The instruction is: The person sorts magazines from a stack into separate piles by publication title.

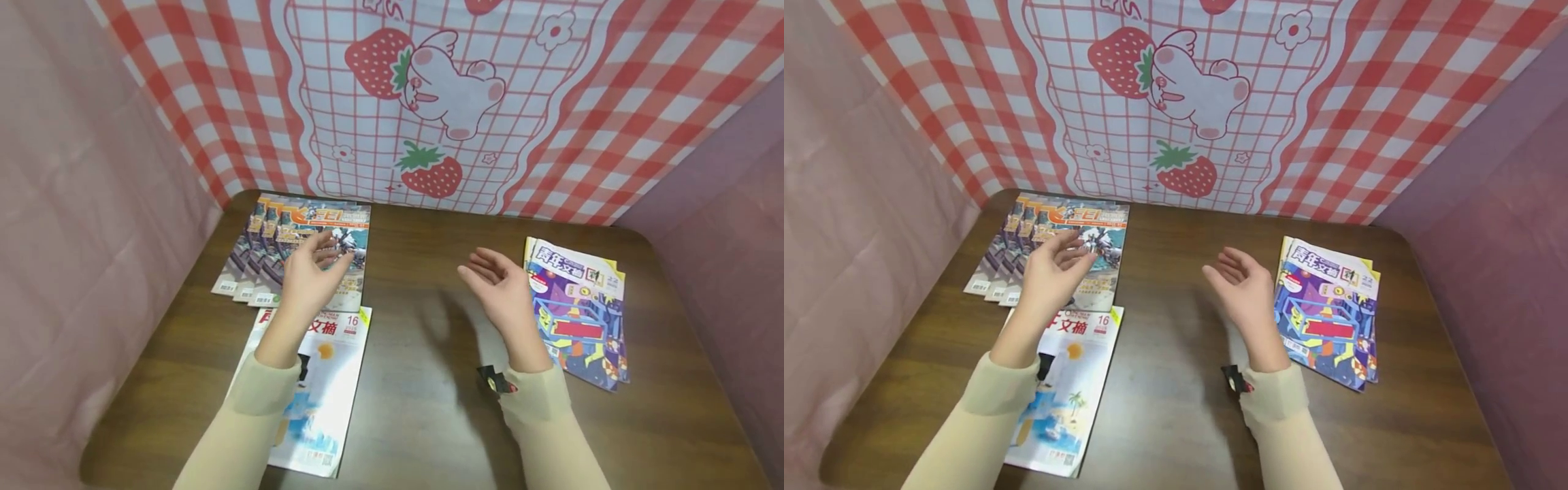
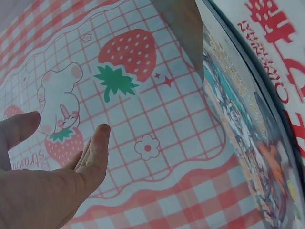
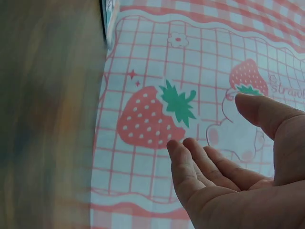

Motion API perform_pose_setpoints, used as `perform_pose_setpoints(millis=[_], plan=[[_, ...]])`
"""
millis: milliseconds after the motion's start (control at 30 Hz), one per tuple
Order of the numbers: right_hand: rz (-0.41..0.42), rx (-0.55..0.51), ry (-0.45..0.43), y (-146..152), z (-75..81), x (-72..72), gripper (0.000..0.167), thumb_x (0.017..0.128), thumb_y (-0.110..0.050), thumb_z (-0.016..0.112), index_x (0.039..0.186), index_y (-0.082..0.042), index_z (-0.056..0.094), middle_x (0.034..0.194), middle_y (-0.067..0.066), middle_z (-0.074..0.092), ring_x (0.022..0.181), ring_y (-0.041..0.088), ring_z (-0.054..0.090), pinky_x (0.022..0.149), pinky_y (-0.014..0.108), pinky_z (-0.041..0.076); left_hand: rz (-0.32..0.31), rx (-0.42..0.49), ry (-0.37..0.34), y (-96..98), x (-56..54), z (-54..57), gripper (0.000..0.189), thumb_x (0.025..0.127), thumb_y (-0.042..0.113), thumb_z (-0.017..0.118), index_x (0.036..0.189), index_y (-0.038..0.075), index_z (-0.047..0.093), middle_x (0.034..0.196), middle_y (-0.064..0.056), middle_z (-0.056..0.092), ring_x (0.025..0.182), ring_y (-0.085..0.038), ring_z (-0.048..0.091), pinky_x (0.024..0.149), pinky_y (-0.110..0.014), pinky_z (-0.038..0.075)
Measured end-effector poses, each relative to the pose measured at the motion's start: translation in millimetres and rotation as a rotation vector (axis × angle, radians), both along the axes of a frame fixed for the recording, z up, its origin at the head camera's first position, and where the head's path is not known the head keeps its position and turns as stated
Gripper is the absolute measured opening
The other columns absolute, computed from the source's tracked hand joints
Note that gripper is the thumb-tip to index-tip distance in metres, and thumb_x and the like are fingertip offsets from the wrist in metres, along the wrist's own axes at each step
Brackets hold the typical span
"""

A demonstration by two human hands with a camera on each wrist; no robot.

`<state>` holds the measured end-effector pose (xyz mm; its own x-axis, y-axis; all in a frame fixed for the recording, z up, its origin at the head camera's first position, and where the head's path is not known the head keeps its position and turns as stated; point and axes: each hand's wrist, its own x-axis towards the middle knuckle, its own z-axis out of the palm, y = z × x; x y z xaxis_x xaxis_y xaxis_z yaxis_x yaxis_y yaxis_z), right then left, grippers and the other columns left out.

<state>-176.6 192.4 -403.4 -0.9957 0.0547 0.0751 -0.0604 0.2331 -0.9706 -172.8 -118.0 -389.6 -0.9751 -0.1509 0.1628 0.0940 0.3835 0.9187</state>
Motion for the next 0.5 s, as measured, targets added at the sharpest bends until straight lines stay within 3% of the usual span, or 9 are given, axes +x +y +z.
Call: perform_pose_setpoints(millis=[500], plan=[[-0.235,-0.043,-0.006,36,-12.2,43.8,0.056,0.089,-0.015,0.081,0.138,0.001,0.059,0.131,0.018,0.064,0.12,0.023,0.062,0.095,0.022,0.049,0.012,0.152,0.01,-5.6,28.9,-14.6,0.061,0.09,0.012,0.079,0.142,-0.004,0.051,0.134,-0.018,0.06,0.123,-0.029,0.059,0.103,-0.031,0.046]])
